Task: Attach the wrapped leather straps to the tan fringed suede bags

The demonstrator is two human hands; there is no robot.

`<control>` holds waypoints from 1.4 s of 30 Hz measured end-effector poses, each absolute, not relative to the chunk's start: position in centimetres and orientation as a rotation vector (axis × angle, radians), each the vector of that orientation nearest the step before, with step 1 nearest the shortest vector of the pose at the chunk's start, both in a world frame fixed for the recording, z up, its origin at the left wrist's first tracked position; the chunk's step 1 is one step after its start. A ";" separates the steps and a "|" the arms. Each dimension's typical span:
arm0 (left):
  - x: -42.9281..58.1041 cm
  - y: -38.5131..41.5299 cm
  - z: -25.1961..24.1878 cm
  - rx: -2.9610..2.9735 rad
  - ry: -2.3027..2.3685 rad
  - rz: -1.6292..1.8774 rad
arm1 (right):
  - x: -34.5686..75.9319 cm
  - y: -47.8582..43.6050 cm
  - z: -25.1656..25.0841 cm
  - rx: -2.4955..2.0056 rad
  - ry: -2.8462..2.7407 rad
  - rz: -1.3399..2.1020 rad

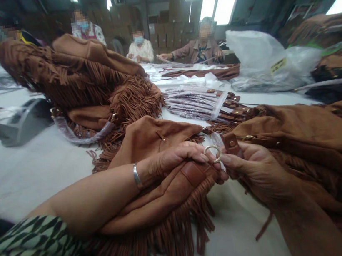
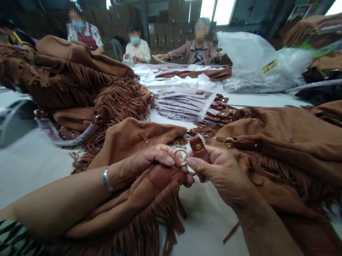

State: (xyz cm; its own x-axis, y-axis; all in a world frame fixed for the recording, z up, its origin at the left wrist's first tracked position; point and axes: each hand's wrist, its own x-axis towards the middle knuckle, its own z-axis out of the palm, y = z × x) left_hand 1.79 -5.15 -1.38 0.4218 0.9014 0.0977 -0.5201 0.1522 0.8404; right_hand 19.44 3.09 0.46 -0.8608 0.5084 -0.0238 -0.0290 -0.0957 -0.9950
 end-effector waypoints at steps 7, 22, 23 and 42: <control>2.1 -5.3 -1.7 0.792 0.455 0.925 | 19.7 2.5 1.0 -0.425 -1.811 2.027; 1.5 -6.1 1.4 0.935 0.636 0.793 | 19.8 0.9 2.0 -0.535 -2.111 1.219; 1.3 -6.1 1.4 0.959 0.659 0.757 | 19.7 0.9 1.9 -0.552 -2.129 1.204; 1.6 -6.9 1.9 1.038 0.661 0.788 | 19.6 0.8 1.9 -0.513 -2.144 1.348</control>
State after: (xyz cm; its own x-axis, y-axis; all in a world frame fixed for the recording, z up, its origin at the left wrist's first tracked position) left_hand 1.59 -6.93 1.95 0.5585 0.8223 -0.1086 -0.2497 0.2916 0.9234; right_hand 19.62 0.78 1.89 -0.7759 0.5802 0.2477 0.0284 0.4244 -0.9050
